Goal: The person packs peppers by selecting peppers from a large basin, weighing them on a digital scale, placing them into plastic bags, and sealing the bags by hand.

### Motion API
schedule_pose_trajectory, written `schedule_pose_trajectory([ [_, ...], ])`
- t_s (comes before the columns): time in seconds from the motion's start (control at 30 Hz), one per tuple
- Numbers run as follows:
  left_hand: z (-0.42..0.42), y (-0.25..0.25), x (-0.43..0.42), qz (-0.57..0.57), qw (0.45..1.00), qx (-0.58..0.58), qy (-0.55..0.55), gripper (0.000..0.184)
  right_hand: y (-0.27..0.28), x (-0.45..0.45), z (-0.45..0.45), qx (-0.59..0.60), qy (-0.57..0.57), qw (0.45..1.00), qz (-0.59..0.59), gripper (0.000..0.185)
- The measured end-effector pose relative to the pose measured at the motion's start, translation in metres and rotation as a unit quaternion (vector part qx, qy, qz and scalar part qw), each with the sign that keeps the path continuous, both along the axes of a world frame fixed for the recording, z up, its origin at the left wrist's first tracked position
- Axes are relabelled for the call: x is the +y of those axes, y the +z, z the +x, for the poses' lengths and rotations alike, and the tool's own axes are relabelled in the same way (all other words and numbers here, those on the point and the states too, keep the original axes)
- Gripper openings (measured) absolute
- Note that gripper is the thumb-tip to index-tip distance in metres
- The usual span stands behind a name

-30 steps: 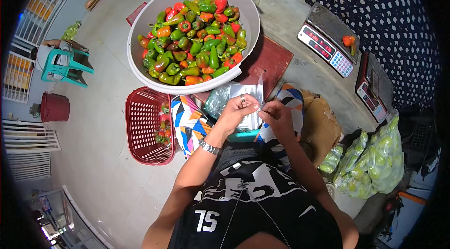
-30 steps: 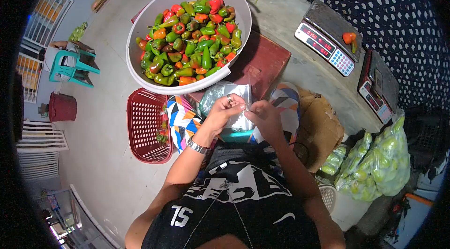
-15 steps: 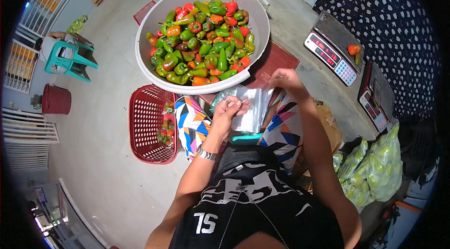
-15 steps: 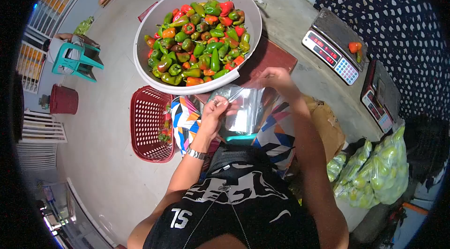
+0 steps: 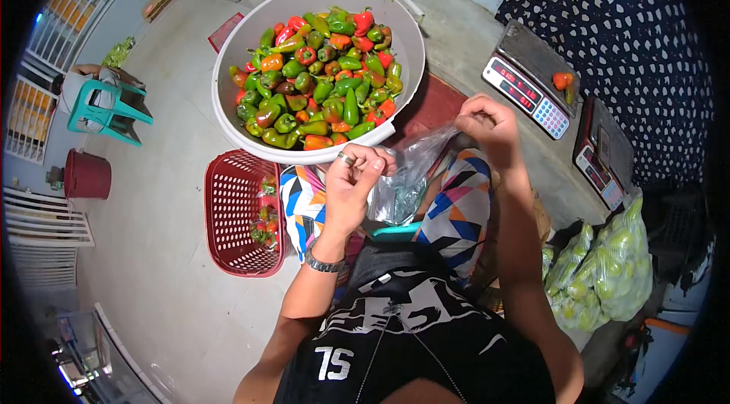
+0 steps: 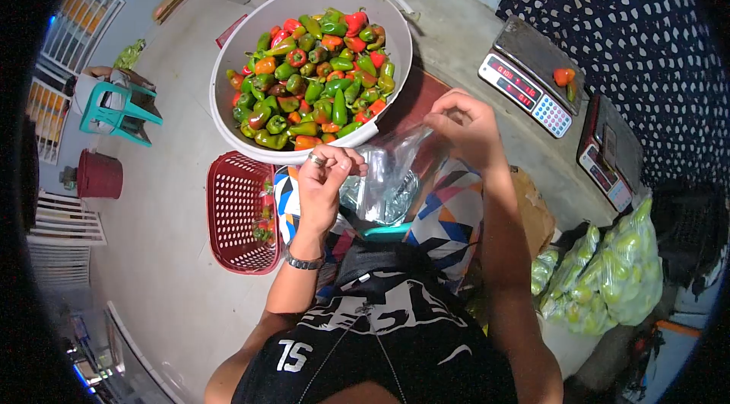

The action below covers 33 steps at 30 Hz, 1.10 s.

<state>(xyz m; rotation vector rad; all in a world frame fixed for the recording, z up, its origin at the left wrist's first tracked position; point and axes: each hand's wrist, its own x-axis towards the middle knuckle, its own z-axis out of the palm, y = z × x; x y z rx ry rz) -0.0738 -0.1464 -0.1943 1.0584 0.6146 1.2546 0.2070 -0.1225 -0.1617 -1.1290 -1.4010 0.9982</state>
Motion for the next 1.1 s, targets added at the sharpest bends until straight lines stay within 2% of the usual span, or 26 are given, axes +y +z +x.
schedule_pose_trajectory([
  [0.07, 0.000, 0.005, -0.002, 0.009, 1.000, -0.002, -0.003, 0.009, 0.009, 0.001, 0.001, -0.027, 0.009, 0.998, 0.057, 0.009],
  [0.17, -0.002, 0.016, -0.004, -0.006, 1.000, -0.006, 0.022, 0.009, 0.026, -0.002, -0.006, -0.013, 0.020, 0.999, 0.047, 0.010],
  [0.27, -0.012, 0.027, -0.001, 0.027, 0.999, 0.034, 0.010, 0.011, 0.046, -0.008, -0.013, -0.051, 0.011, 0.999, -0.006, 0.012],
  [0.3, -0.015, 0.030, 0.002, 0.048, 0.995, 0.075, 0.036, 0.019, 0.053, -0.009, -0.015, -0.106, 0.014, 0.994, 0.028, 0.013],
  [0.33, -0.021, 0.035, 0.006, 0.061, 0.991, 0.107, 0.059, 0.036, 0.059, -0.009, -0.018, -0.160, 0.017, 0.985, 0.062, 0.013],
  [0.37, -0.028, 0.046, 0.012, 0.106, 0.978, 0.170, 0.066, 0.045, 0.065, -0.009, -0.021, -0.212, 0.019, 0.972, 0.095, 0.014],
  [0.43, -0.031, 0.076, 0.022, 0.177, 0.950, 0.252, 0.040, 0.068, 0.083, -0.010, -0.034, -0.205, 0.038, 0.974, 0.089, 0.015],
  [0.47, -0.024, 0.093, 0.025, 0.212, 0.934, 0.285, 0.029, 0.063, 0.089, -0.010, -0.040, -0.201, 0.050, 0.974, 0.087, 0.016],
  [0.53, -0.012, 0.108, 0.031, 0.155, 0.943, 0.283, -0.079, 0.053, 0.098, -0.008, -0.049, -0.198, 0.066, 0.975, 0.073, 0.018],
  [0.57, -0.003, 0.104, 0.034, 0.080, 0.966, 0.209, -0.130, 0.035, 0.101, -0.007, -0.052, -0.198, 0.074, 0.975, 0.068, 0.018],
  [0.6, -0.002, 0.098, 0.039, 0.046, 0.960, 0.232, -0.149, 0.019, 0.101, -0.005, -0.053, -0.215, 0.069, 0.971, 0.081, 0.019],
  [0.67, 0.001, 0.083, 0.043, 0.007, 0.967, 0.217, -0.130, 0.008, 0.098, -0.003, -0.052, -0.250, 0.052, 0.961, 0.104, 0.019],
  [0.83, -0.001, 0.066, 0.038, -0.022, 0.979, 0.169, -0.114, 0.007, 0.084, -0.005, -0.048, -0.234, 0.080, 0.968, 0.051, 0.018],
  [0.93, 0.001, 0.061, 0.038, -0.038, 0.983, 0.158, -0.089, 0.015, 0.078, -0.007, -0.054, -0.161, 0.071, 0.984, 0.001, 0.019],
  [1.03, 0.008, 0.046, 0.033, -0.038, 0.987, 0.152, -0.042, 0.024, 0.061, -0.020, -0.075, -0.134, -0.145, 0.977, 0.077, 0.023],
  [1.1, 0.011, 0.036, 0.026, -0.049, 0.982, 0.179, -0.037, 0.025, 0.029, -0.034, -0.084, 0.025, -0.131, 0.991, -0.021, 0.022],
])
